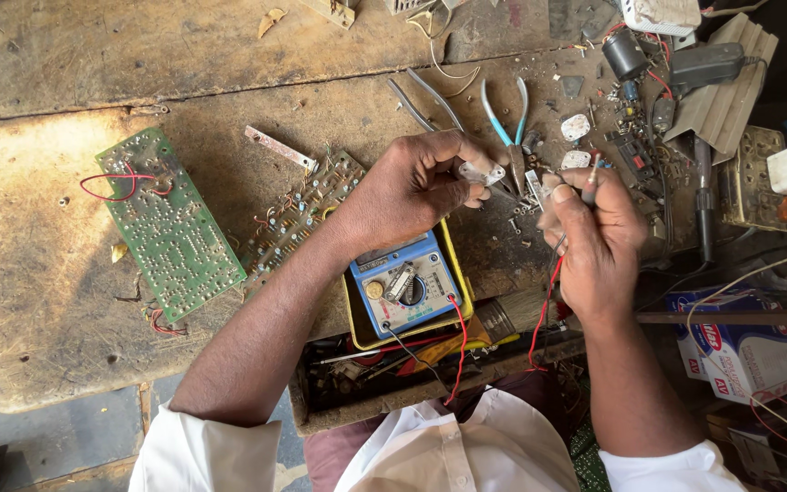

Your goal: The person desolders components from a green circuit board using a soldering iron, then uses pliers and a multimeter to test and handle small electronic components on a cluttered workbench. They sort and place removed parts on the bench while working through the board.

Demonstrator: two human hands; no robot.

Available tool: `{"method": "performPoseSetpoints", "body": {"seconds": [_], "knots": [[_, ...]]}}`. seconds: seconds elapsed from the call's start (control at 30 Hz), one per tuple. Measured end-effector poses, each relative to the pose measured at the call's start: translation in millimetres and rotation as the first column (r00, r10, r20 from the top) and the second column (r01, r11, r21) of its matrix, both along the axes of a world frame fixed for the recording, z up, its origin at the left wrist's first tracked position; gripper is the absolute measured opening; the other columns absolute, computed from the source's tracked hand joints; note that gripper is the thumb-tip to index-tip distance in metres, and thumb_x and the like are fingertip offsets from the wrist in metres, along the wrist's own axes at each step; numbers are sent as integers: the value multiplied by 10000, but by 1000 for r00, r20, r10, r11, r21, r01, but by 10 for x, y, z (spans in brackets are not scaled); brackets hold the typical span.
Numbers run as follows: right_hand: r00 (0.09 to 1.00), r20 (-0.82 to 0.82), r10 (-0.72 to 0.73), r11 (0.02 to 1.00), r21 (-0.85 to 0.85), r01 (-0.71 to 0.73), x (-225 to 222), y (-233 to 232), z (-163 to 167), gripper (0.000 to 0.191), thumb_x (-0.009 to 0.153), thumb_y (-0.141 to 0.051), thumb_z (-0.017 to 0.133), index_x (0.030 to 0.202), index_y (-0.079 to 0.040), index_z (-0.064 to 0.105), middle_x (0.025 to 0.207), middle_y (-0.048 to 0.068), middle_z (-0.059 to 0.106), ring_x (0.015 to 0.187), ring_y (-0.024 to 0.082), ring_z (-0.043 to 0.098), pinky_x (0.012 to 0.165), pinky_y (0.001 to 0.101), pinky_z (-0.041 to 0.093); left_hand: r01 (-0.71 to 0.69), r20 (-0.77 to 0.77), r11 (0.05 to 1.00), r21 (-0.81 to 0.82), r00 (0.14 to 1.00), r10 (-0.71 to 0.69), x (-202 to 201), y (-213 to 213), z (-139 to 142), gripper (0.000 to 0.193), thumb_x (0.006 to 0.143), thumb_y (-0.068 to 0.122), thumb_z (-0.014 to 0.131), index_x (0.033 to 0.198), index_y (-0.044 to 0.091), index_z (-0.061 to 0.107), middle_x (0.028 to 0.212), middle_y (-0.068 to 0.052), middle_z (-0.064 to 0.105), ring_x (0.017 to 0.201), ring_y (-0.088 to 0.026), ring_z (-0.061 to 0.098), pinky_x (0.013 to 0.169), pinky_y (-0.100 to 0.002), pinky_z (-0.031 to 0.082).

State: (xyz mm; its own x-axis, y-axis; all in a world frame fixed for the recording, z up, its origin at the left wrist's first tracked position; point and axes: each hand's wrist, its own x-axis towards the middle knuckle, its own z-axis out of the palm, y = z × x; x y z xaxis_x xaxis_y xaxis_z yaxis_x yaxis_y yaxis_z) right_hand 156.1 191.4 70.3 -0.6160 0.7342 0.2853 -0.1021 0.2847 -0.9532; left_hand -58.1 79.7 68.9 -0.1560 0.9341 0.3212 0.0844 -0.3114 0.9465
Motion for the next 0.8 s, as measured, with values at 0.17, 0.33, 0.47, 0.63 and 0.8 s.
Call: {"method": "performPoseSetpoints", "body": {"seconds": [0.17, 0.33, 0.47, 0.63, 0.8], "knots": [[999, -6, 42, 999, -7, -42, -15, -46, 27, 67, 1124, -83, 549, 1164, -39, 579, 870, 62, 687, 637, 4, 421, 578, 188, 353, -15, 101, 1000, 16, 995, 13, 23, 25, 52, 360, 912, -62, 776, 1233, 12, 631, 1080, -40, 647, 993, -100, 627, 871, -259, 557], [995, -15, 96, 981, 170, -92, -151, -99, -44, 63, 1122, -78, 579, 1146, -19, 580, 883, 65, 718, 627, 20, 497, 555, 204, 409, -9, 21, 1000, 2, 1000, 9, 26, 17, 55, 324, 907, -85, 771, 1199, 32, 695, 1112, -31, 686, 1051, -120, 716, 913, -268, 630], [999, -29, 41, 997, 60, -40, -206, -152, -88, 127, 1098, -90, 635, 1177, 8, 620, 897, 39, 680, 653, 26, 470, 562, 207, 381, 19, -53, 998, 54, 998, -16, 18, 2, 28, 362, 925, -125, 682, 1250, 35, 683, 1173, -49, 657, 1131, -152, 713, 1012, -287, 630], [999, -50, 11, 1000, -8, -11, -249, -124, -65, 159, 1080, -106, 676, 1179, 17, 661, 882, 15, 672, 667, 24, 482, 573, 205, 384, 70, 0, 990, 119, 998, -70, -12, 8, -28, 365, 968, -155, 597, 1281, 14, 679, 1255, -60, 653, 1192, -167, 691, 1064, -298, 606], [999, -38, 26, 997, 70, -24, -265, -97, -21, 174, 1079, -102, 683, 1200, 24, 678, 899, 18, 691, 684, 33, 509, 592, 218, 409, 84, 140, 994, 74, 986, -94, 13, 55, -78, 222, 947, -90, 754, 1137, -1, 680, 1153, -68, 624, 1125, -146, 715, 1003, -298, 642]]}}
